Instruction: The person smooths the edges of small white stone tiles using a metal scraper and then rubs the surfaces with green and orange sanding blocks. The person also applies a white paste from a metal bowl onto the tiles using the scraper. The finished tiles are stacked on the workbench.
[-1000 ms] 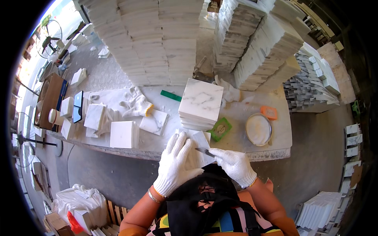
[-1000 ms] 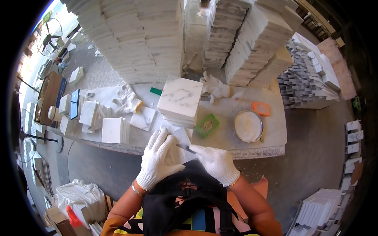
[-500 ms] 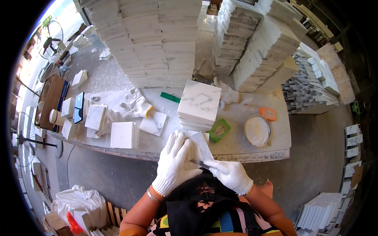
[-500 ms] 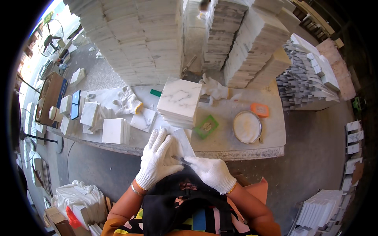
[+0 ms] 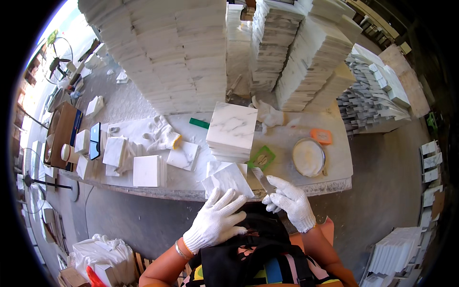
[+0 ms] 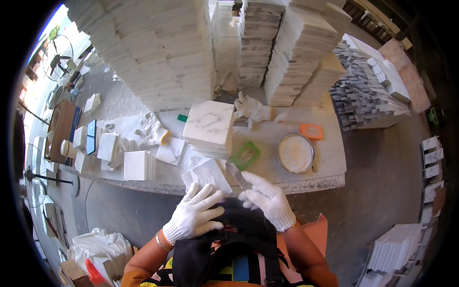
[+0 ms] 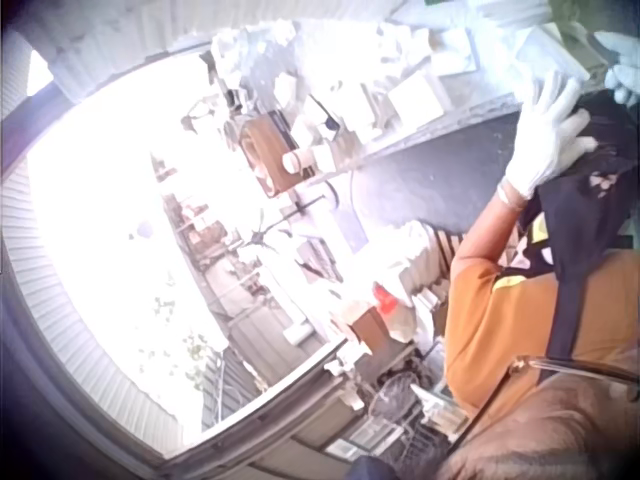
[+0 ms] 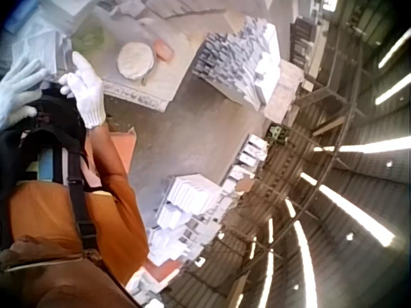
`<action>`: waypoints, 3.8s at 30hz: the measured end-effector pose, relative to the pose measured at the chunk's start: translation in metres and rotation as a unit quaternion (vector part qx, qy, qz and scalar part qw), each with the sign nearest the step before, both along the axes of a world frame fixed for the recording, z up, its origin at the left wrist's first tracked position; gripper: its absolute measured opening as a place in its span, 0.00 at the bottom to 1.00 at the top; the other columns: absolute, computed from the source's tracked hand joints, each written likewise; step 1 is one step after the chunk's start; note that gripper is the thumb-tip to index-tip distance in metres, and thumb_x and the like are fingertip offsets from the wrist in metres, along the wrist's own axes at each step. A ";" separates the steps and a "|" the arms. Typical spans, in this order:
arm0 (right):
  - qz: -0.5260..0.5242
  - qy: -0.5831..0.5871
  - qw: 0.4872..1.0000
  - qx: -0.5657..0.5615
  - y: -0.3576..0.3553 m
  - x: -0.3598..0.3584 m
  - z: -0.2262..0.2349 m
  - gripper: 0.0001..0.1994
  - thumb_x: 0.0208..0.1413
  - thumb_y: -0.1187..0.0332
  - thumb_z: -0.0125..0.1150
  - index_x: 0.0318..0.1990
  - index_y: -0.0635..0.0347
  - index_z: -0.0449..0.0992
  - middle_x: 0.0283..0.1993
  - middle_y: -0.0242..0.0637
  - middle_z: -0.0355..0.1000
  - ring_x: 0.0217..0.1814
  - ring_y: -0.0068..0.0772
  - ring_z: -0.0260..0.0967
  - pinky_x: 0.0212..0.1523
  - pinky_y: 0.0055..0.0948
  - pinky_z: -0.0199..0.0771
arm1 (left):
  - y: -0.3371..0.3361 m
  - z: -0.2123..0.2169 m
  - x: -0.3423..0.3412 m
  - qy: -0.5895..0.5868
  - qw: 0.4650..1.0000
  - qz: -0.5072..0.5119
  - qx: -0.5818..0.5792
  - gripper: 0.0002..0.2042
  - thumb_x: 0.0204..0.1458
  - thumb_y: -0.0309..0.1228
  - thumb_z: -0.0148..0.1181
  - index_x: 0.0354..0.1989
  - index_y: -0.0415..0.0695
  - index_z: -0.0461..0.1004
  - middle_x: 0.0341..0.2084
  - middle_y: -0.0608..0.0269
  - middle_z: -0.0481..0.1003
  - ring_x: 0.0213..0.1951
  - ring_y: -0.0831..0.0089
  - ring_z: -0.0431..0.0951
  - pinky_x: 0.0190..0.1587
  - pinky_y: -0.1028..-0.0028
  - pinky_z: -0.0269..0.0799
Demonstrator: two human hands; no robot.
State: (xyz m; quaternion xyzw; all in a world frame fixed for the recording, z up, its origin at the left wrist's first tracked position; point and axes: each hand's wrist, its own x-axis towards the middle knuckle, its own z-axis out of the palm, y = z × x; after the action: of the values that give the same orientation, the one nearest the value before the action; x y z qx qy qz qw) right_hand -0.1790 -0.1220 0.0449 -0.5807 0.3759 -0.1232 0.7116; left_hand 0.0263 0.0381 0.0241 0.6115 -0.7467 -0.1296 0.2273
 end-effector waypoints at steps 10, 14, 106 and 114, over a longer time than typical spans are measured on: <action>0.079 0.002 0.971 -0.226 0.020 0.011 0.018 0.28 0.62 0.78 0.59 0.70 0.67 0.64 0.41 0.44 0.81 0.41 0.25 0.79 0.47 0.27 0.77 | -0.032 0.012 -0.023 0.319 0.922 0.219 0.015 0.29 0.50 0.45 0.73 0.55 0.39 0.75 0.53 0.49 0.77 0.51 0.53 0.80 0.52 0.64 0.76; 0.084 -0.048 0.965 -0.246 0.025 0.007 0.023 0.28 0.62 0.79 0.58 0.70 0.67 0.63 0.41 0.43 0.82 0.37 0.25 0.78 0.47 0.27 0.78 | -0.034 0.014 -0.020 0.378 0.893 0.234 0.068 0.25 0.56 0.33 0.69 0.60 0.37 0.73 0.47 0.55 0.78 0.47 0.71 0.80 0.52 0.72 0.74; -0.153 0.014 0.978 -0.145 -0.018 -0.028 -0.013 0.12 0.67 0.65 0.59 0.45 0.67 0.77 0.36 0.38 0.79 0.36 0.27 0.76 0.40 0.28 0.78 | -0.007 -0.020 0.006 0.835 0.484 0.261 -0.006 0.10 0.65 0.36 0.58 0.43 0.41 0.74 0.35 0.72 0.72 0.37 0.79 0.70 0.43 0.76 0.69; -0.188 0.104 0.942 -0.257 -0.053 -0.062 -0.031 0.11 0.63 0.71 0.61 0.50 0.66 0.79 0.33 0.34 0.76 0.32 0.22 0.72 0.36 0.25 0.74 | -0.008 -0.003 0.004 0.839 0.462 0.280 0.062 0.12 0.66 0.38 0.57 0.44 0.41 0.74 0.36 0.72 0.72 0.37 0.80 0.70 0.44 0.76 0.70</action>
State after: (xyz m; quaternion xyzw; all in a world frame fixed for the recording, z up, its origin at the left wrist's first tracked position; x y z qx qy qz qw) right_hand -0.2408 -0.1754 0.0139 -0.6723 0.5059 -0.2856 0.4588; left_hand 0.0302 0.0298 0.0213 0.3968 0.0248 -0.5561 0.7298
